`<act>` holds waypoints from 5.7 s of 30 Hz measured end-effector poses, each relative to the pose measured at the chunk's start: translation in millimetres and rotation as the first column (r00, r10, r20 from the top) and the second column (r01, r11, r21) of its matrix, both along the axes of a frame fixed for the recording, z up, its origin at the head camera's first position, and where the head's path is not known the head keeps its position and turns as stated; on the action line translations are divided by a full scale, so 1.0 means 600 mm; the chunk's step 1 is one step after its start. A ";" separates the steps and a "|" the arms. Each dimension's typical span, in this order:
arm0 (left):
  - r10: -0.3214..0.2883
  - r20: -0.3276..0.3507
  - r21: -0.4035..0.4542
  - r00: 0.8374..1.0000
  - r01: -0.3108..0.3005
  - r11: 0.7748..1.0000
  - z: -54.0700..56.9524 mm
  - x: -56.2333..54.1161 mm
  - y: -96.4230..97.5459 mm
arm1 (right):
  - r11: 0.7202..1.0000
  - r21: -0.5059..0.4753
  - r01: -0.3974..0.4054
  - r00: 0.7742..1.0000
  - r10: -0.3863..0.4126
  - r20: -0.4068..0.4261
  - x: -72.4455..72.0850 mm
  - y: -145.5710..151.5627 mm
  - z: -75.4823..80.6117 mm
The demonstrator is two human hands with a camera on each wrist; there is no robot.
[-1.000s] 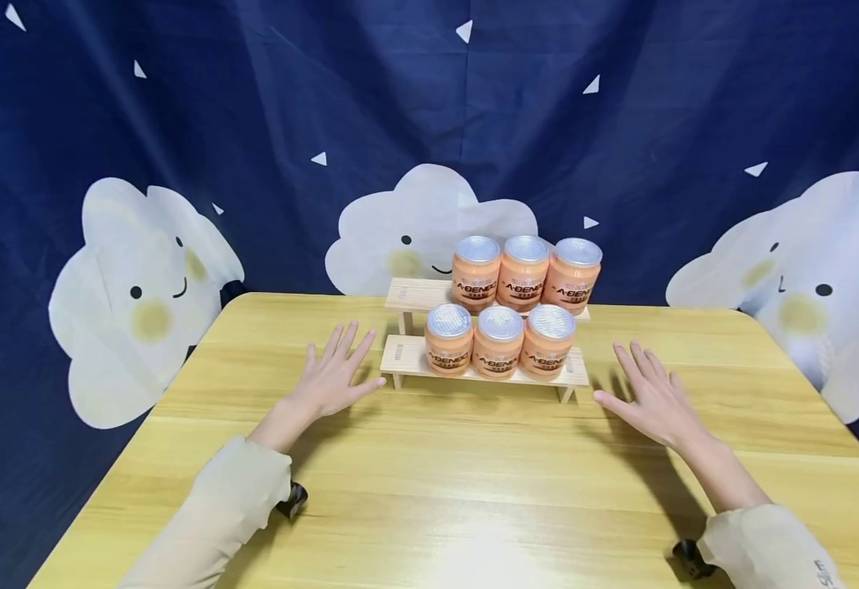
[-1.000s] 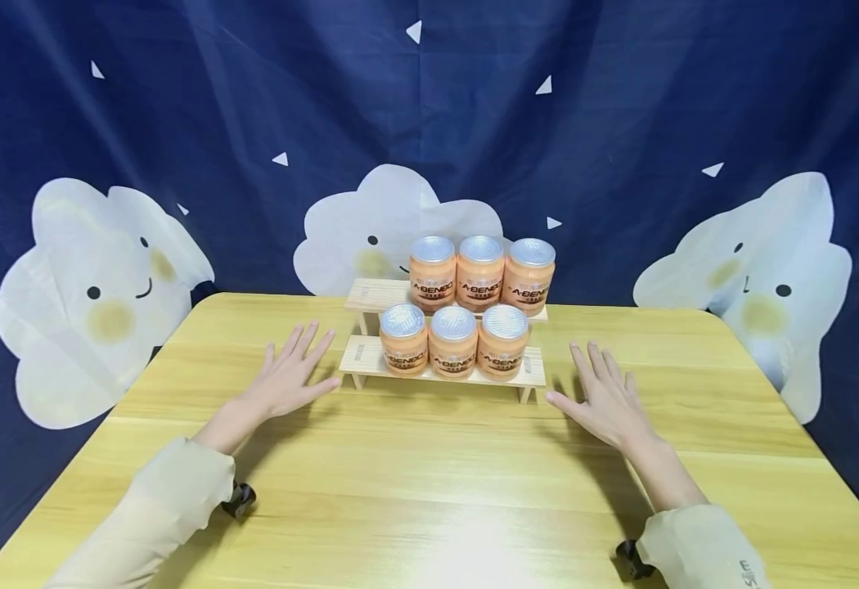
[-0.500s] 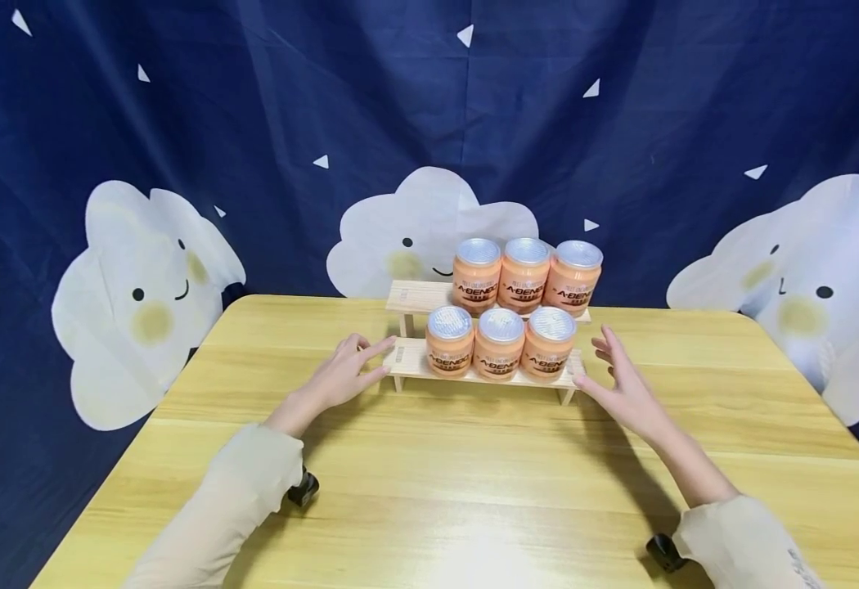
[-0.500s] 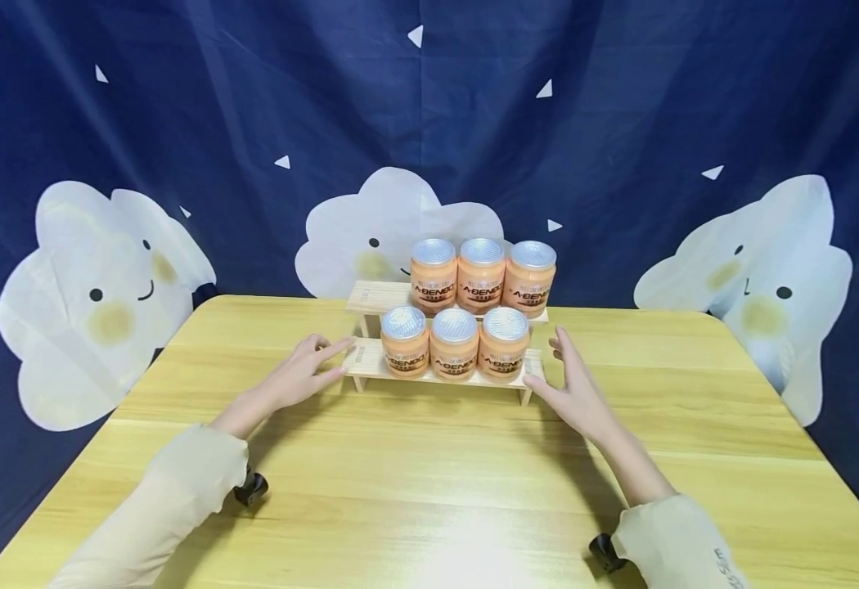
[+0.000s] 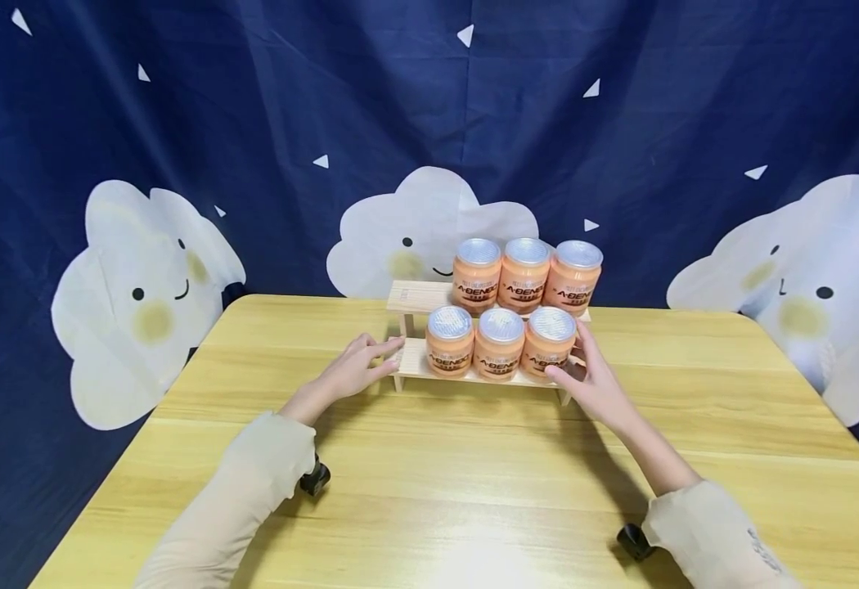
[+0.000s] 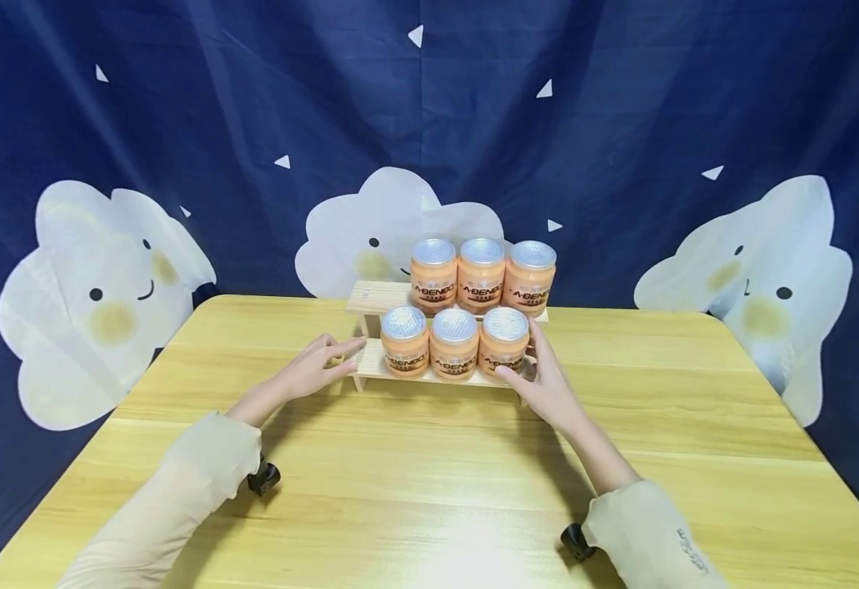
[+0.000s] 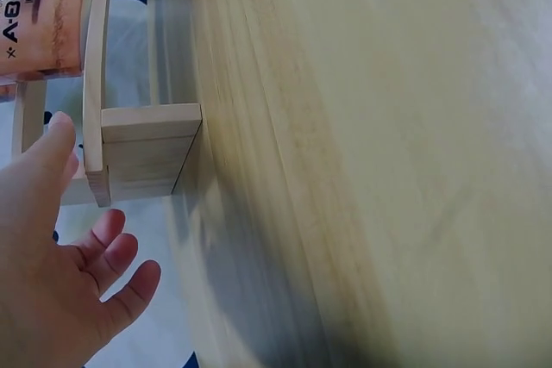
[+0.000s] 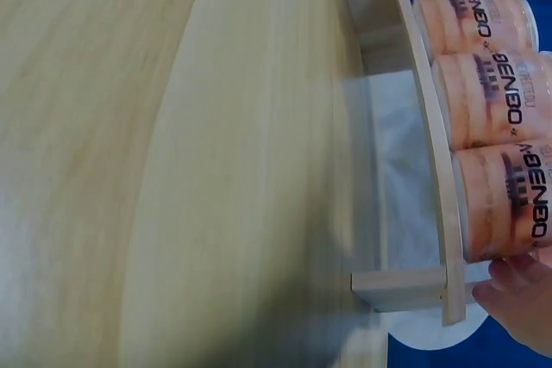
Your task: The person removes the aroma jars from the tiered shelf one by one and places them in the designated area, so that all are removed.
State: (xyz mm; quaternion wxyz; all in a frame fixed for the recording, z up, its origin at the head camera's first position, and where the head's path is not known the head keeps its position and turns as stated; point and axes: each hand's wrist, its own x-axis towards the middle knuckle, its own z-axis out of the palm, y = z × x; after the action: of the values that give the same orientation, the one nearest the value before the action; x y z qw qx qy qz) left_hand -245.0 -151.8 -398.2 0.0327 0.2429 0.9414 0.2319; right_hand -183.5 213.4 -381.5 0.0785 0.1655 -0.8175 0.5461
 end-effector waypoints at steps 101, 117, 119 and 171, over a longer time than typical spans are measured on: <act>0.064 0.035 -0.141 0.997 -0.058 0.988 0.000 0.001 0.015 | 0.935 0.174 0.310 0.950 -0.309 -0.032 -0.068 0.152 -0.057; 0.068 0.048 -0.157 0.997 -0.059 0.986 0.003 -0.002 0.017 | 0.950 0.116 0.291 0.956 -0.287 -0.053 -0.093 0.158 -0.063; 0.065 0.050 -0.157 0.997 -0.057 0.986 0.003 -0.002 0.017 | 0.953 0.114 0.279 0.960 -0.275 -0.054 -0.095 0.160 -0.064; 0.040 0.056 -0.121 0.998 -0.033 0.992 -0.003 0.001 0.015 | 0.993 0.052 0.108 0.991 -0.104 -0.082 -0.003 0.078 0.012</act>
State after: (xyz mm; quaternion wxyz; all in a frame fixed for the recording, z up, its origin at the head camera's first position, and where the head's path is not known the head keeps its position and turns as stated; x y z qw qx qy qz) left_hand -244.5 -142.9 -399.7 0.0703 0.2162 0.9566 0.1825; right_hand -185.2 260.2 -374.0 0.1352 0.1454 -0.8365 0.5108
